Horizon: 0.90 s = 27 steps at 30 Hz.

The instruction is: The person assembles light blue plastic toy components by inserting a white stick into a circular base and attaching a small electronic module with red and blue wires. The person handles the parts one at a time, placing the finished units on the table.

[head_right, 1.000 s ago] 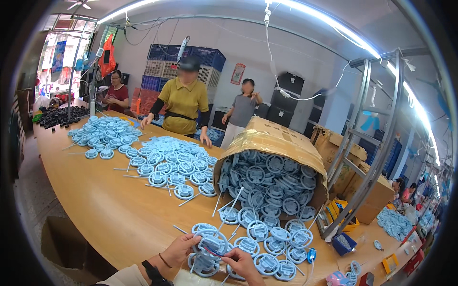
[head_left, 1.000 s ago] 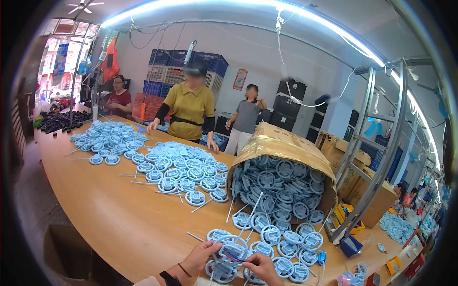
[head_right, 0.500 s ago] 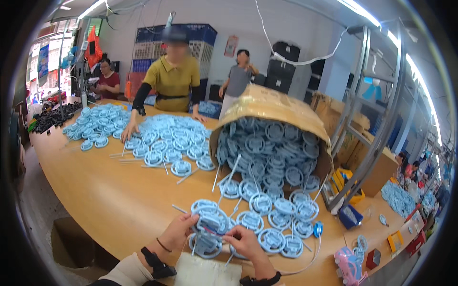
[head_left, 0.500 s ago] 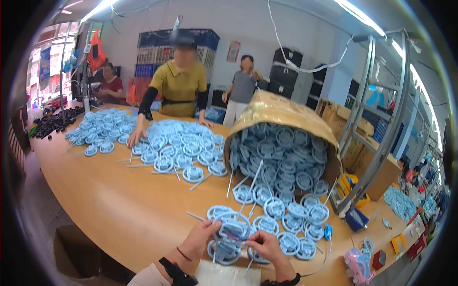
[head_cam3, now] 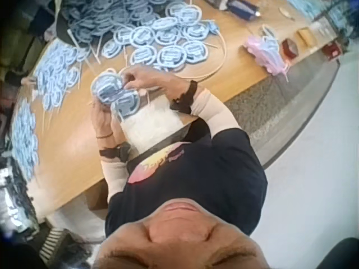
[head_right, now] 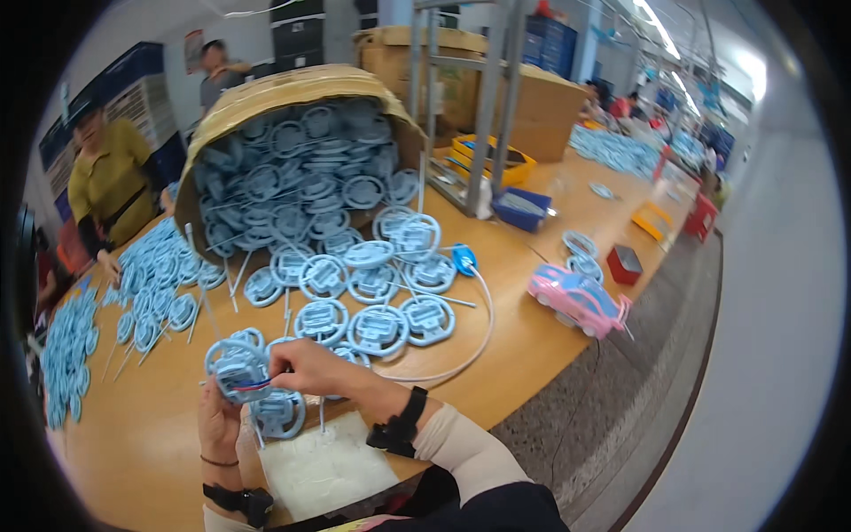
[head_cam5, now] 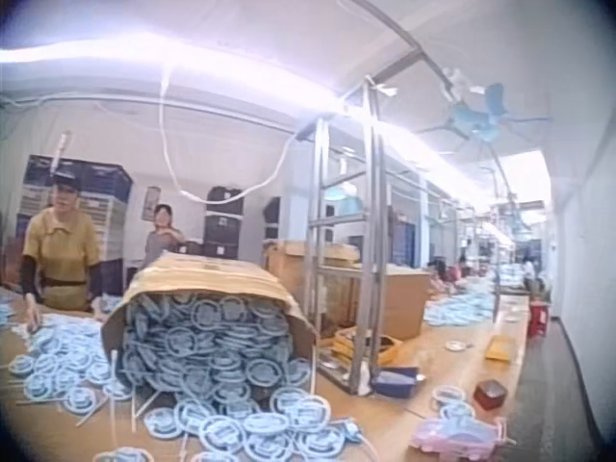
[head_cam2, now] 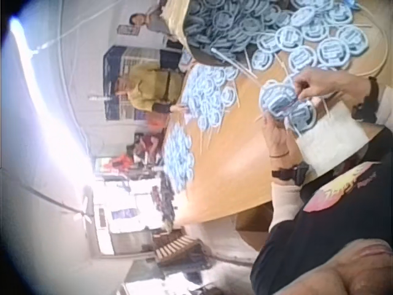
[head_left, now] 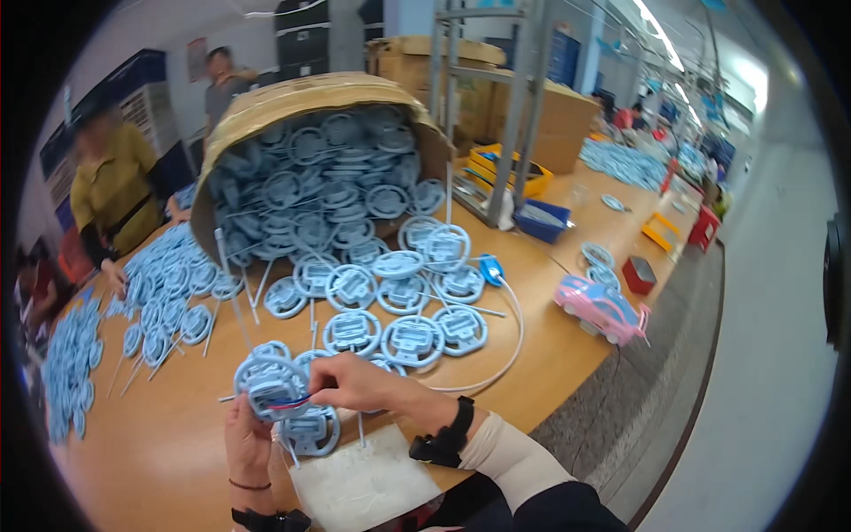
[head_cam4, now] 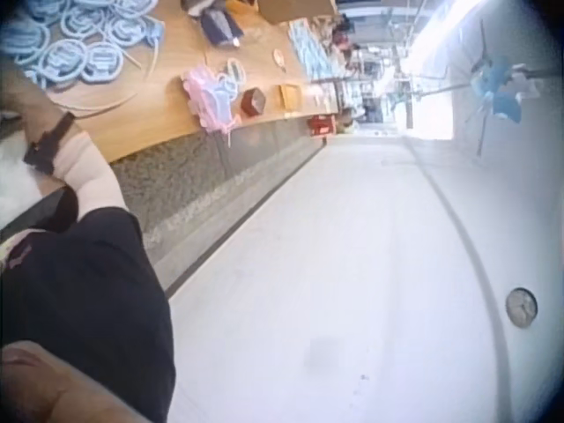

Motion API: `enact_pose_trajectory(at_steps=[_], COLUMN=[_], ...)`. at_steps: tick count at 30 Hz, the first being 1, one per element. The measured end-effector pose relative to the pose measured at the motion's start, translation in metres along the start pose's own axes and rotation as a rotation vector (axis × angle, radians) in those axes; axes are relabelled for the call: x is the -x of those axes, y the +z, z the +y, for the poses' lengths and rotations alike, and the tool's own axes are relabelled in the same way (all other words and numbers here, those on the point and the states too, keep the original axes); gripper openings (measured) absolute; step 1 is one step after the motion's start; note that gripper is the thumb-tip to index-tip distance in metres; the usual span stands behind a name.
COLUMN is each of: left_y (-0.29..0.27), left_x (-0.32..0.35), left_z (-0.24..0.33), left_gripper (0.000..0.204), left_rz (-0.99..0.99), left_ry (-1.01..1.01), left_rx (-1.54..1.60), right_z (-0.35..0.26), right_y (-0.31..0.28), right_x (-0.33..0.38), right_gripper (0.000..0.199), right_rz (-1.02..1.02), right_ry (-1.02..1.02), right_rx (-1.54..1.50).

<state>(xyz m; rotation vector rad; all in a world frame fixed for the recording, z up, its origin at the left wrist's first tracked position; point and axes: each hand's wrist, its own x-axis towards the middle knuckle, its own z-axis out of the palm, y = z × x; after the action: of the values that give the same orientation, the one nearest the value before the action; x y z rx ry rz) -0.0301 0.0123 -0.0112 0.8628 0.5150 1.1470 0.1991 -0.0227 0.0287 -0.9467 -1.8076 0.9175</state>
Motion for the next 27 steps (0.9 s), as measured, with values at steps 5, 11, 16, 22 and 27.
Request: enact_pose_trajectory(at_steps=[5, 11, 16, 22, 27], left_y=[0.024, 0.026, 0.037, -0.008, -0.073], left_x=[-0.003, 0.000, 0.006, -0.007, -0.044], left_z=[0.001, -0.002, 0.003, 0.003, 0.063], left_gripper=[0.034, 0.041, 0.040, 0.040, 0.036], left_rz=[-0.062, -0.136, -0.168, -0.065, 0.084], left_ry=[-0.005, -0.052, -0.022, -0.099, 0.095], left_rx=[0.001, 0.035, 0.050, -0.128, -0.188], right_z=[0.007, 0.009, 0.005, 0.012, 0.023], right_y=[-0.006, -0.007, -0.004, 0.002, -0.013], right_x=[0.007, 0.006, 0.006, 0.004, 0.003], right_gripper=[0.012, 0.012, 0.013, 0.015, 0.015], right_rz=[0.046, 0.035, -0.006, 0.044, 0.147], right_ry=[0.050, 0.033, 0.033, 0.032, 0.052], right_rx=[-0.083, -0.100, -0.138, -0.017, -0.076])
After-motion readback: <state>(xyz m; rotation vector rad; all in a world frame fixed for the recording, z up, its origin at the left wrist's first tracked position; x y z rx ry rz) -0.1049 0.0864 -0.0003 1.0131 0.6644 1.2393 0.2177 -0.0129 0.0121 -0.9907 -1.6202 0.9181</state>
